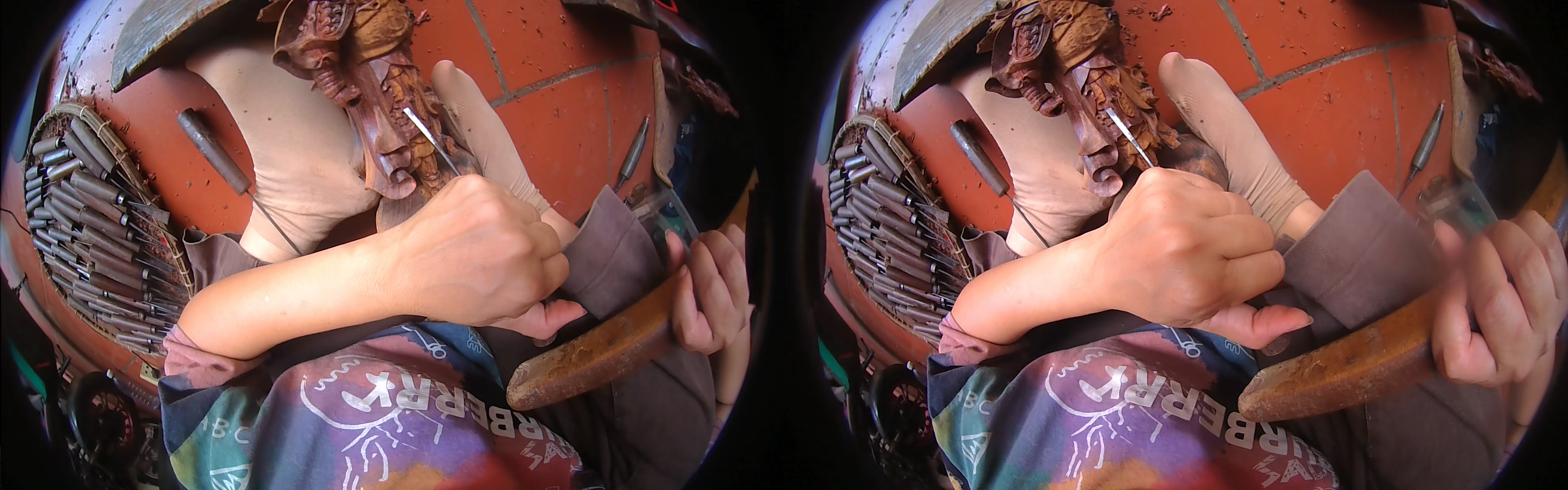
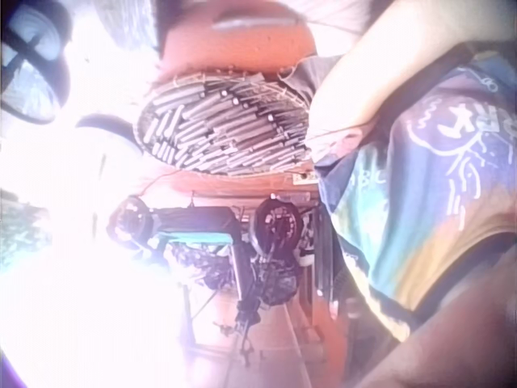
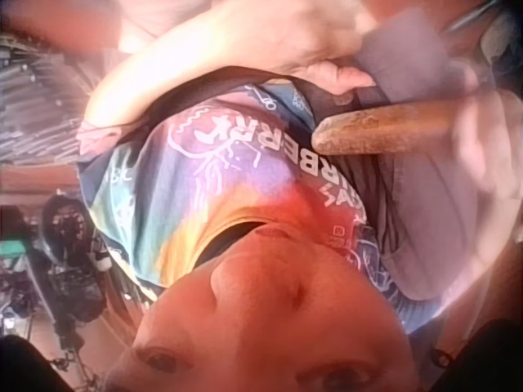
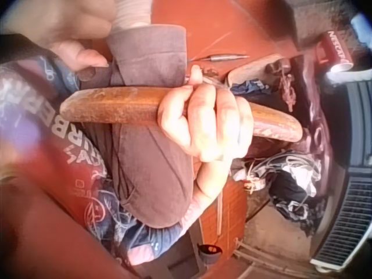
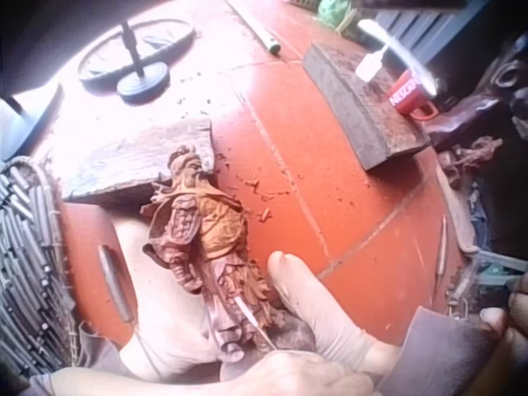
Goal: The person carves a wooden figurine using a chisel and mallet, striking the chisel repeatedly to shape the wood. The person holds the figurine between their legs and uses a cloth to protect their hands while working.
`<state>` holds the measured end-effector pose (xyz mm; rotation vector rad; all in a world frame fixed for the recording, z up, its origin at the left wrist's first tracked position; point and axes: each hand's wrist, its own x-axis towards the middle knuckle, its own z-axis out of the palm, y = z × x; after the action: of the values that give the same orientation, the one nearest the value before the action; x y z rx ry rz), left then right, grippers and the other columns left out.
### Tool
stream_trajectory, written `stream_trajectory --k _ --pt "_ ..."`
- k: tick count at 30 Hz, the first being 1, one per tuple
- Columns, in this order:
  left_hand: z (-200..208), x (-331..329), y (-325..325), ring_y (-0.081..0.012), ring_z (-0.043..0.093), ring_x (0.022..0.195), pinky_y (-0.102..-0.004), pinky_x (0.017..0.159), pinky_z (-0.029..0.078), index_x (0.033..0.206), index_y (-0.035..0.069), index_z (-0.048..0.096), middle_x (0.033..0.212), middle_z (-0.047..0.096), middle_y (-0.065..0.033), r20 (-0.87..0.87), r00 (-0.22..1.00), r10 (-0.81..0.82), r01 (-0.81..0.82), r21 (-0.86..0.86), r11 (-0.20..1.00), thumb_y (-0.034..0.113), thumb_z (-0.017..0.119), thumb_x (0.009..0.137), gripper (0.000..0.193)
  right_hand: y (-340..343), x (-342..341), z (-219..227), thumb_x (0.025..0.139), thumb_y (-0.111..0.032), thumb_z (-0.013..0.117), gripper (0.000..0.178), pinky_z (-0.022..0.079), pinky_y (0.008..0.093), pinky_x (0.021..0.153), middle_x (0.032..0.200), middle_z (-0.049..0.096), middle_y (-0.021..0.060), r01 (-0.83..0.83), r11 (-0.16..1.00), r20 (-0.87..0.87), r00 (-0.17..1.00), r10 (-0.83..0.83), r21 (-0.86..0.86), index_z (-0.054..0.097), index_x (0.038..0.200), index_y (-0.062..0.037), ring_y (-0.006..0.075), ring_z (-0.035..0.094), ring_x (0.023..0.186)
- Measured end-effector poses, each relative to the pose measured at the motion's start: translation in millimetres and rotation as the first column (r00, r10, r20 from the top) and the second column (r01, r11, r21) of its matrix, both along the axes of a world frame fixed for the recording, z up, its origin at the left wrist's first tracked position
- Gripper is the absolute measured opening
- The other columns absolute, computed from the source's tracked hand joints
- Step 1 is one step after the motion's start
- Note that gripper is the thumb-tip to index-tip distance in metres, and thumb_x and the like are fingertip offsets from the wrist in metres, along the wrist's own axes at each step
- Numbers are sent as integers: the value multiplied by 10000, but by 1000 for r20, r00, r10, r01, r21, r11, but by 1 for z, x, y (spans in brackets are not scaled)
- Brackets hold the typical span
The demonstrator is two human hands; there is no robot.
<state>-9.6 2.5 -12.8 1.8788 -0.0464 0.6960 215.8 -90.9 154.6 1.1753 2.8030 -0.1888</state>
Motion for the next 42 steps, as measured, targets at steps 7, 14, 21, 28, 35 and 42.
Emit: stream_trajectory --k 7,14,21,28,35,42 --pt "0 1 0 -235 567 503 -356 442 448 537 72 539 564 492 -40 -11 999 -30 30 5 1000 403 694 742 418 10 -2 11 703 160 773 403 449 410 488 706 570 191 -39 995 56 997 45 -94 477 959 62 301 578 626" --pt "-1 2 -2 -232 567 510 -355 455 454 543 76 544 595 506 -37 26 1000 15 -15 5 1000 391 691 745 402 9 -3 11 705 168 769 403 451 410 494 708 571 187 -29 993 63 997 36 -112 480 966 64 303 580 628" --pt "-1 2 0 -220 576 523 -349 449 451 548 76 547 593 501 -26 6 1000 4 -4 -27 1000 383 706 734 392 9 -2 10 704 168 768 419 451 416 494 723 574 194 -37 993 73 996 46 -113 475 986 67 307 582 630" --pt "2 4 1 -220 579 524 -355 444 441 547 83 553 579 492 -23 8 1000 10 -9 -60 998 404 721 716 400 -1 6 17 706 166 773 452 515 452 555 785 594 233 -17 995 63 998 24 -103 463 1024 79 324 608 651" --pt "7 3 7 -234 571 522 -362 438 430 535 86 534 558 484 -26 -9 999 47 -47 -72 996 403 728 697 405 -17 27 5 698 151 794 475 568 523 722 819 603 245 80 991 53 995 -86 107 464 1032 82 371 635 700" --pt "7 4 10 -226 561 513 -363 421 411 533 95 531 544 466 -21 29 999 17 -13 -118 993 383 735 684 383 2 19 18 707 164 774 450 521 478 614 815 588 226 64 997 56 997 -61 -41 465 1023 79 337 594 670"
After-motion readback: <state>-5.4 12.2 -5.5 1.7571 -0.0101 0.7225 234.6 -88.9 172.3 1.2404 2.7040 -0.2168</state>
